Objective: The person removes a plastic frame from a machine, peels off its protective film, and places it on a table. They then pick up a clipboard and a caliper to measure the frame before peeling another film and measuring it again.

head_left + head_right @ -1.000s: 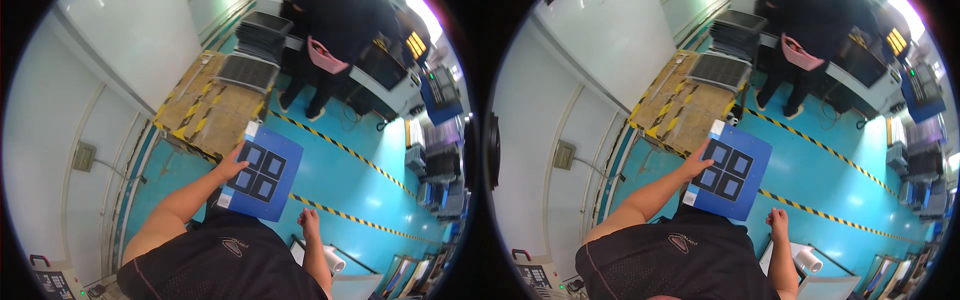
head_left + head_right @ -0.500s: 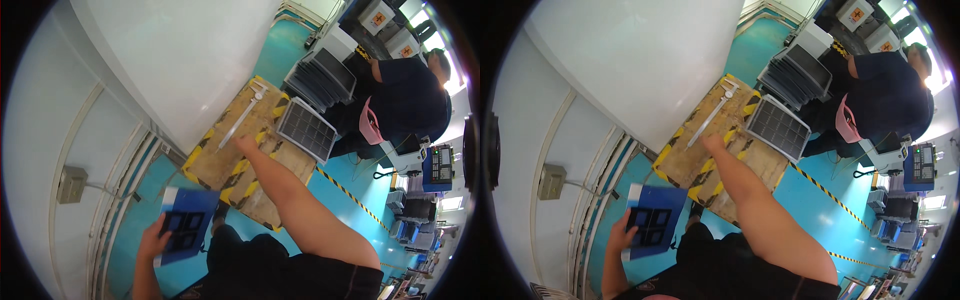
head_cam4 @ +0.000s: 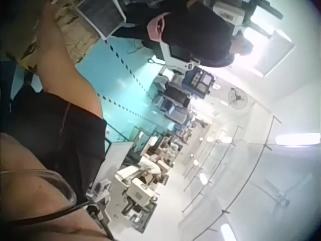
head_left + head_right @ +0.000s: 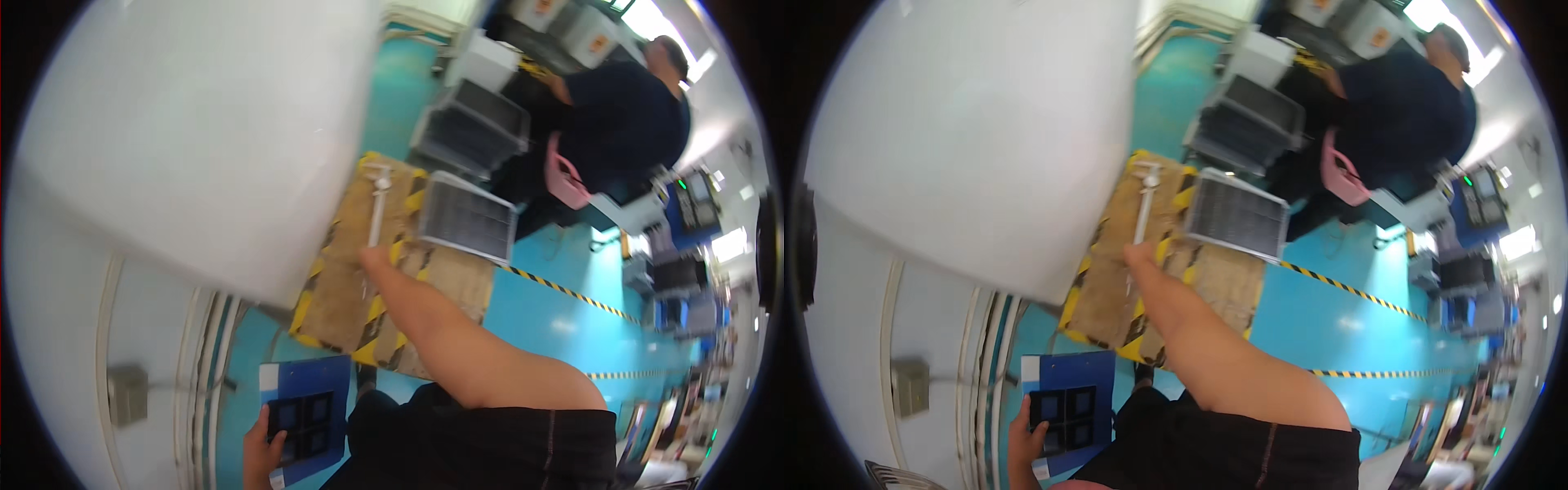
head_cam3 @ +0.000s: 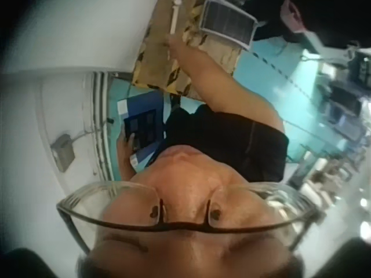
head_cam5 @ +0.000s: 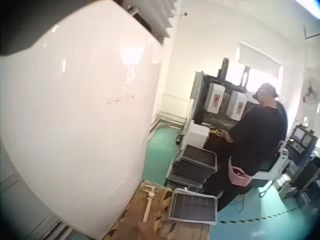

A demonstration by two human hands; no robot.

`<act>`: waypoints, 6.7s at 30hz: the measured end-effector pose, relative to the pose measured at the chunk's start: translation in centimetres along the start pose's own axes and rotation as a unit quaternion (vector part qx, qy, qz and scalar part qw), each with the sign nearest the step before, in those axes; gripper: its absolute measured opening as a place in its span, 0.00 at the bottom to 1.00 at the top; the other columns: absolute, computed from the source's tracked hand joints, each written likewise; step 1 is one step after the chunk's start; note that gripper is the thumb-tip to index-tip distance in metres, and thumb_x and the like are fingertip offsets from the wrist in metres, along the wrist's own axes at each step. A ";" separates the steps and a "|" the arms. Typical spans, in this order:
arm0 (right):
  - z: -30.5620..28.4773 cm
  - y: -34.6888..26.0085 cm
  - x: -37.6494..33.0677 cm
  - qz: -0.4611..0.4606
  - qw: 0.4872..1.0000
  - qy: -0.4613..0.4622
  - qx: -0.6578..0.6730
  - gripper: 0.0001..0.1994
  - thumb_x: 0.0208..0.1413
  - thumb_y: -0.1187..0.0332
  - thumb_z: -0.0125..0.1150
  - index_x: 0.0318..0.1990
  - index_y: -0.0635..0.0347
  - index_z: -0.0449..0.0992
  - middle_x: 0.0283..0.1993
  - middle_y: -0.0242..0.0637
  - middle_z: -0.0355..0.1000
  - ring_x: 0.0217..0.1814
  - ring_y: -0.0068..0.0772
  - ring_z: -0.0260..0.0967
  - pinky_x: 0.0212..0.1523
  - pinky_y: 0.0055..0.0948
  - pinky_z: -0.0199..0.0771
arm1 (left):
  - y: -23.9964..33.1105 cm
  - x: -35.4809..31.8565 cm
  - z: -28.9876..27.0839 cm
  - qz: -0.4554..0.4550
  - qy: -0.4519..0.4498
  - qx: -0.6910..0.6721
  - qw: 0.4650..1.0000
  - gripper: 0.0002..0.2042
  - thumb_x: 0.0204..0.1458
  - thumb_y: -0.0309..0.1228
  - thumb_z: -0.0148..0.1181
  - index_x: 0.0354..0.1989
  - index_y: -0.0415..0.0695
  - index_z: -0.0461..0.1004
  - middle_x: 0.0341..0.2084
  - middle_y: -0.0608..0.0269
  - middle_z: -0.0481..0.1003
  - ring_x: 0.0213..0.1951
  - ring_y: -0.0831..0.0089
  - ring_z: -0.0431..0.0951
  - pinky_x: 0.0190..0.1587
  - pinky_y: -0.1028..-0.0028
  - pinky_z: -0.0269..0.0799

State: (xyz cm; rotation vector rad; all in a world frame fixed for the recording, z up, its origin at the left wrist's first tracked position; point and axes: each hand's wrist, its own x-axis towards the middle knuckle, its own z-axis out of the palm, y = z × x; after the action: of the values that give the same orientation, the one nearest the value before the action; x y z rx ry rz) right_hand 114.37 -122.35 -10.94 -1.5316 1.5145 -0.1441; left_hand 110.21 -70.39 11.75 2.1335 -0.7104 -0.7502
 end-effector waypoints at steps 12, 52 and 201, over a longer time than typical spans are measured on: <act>-31.8 18.5 -18.1 -0.250 0.967 0.038 0.039 0.23 0.55 0.47 0.60 0.29 0.62 0.72 0.27 0.48 0.71 0.29 0.48 0.70 0.31 0.41 0.67 | 15.5 17.0 8.4 0.252 -0.286 0.034 0.924 0.38 0.47 0.20 0.58 0.70 0.36 0.53 0.61 0.45 0.67 0.62 0.62 0.66 0.64 0.69 0.58; -97.5 81.3 -38.4 0.183 0.559 0.520 0.620 0.16 0.64 0.55 0.57 0.29 0.53 0.63 0.16 0.22 0.54 0.13 0.17 0.52 0.16 0.22 0.57 | 75.7 -14.6 120.7 0.052 -0.758 -0.185 0.624 0.21 0.56 0.28 0.60 0.57 0.39 0.65 0.44 0.57 0.76 0.42 0.70 0.80 0.44 0.69 0.80; -67.4 60.2 -54.9 0.648 -0.027 0.701 0.296 0.12 0.55 0.64 0.64 0.27 0.62 0.72 0.21 0.27 0.66 0.23 0.18 0.59 0.25 0.25 0.60 | 51.8 -63.3 123.3 0.408 -0.842 0.341 -0.085 0.15 0.63 0.38 0.49 0.50 0.43 0.76 0.50 0.48 0.75 0.58 0.53 0.72 0.59 0.53 0.67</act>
State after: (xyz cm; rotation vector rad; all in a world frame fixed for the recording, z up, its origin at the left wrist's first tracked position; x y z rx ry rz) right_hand 14.28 -99.03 14.09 -1.6531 -1.9386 0.8675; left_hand -31.04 -113.53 3.22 0.7555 1.8300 1.0710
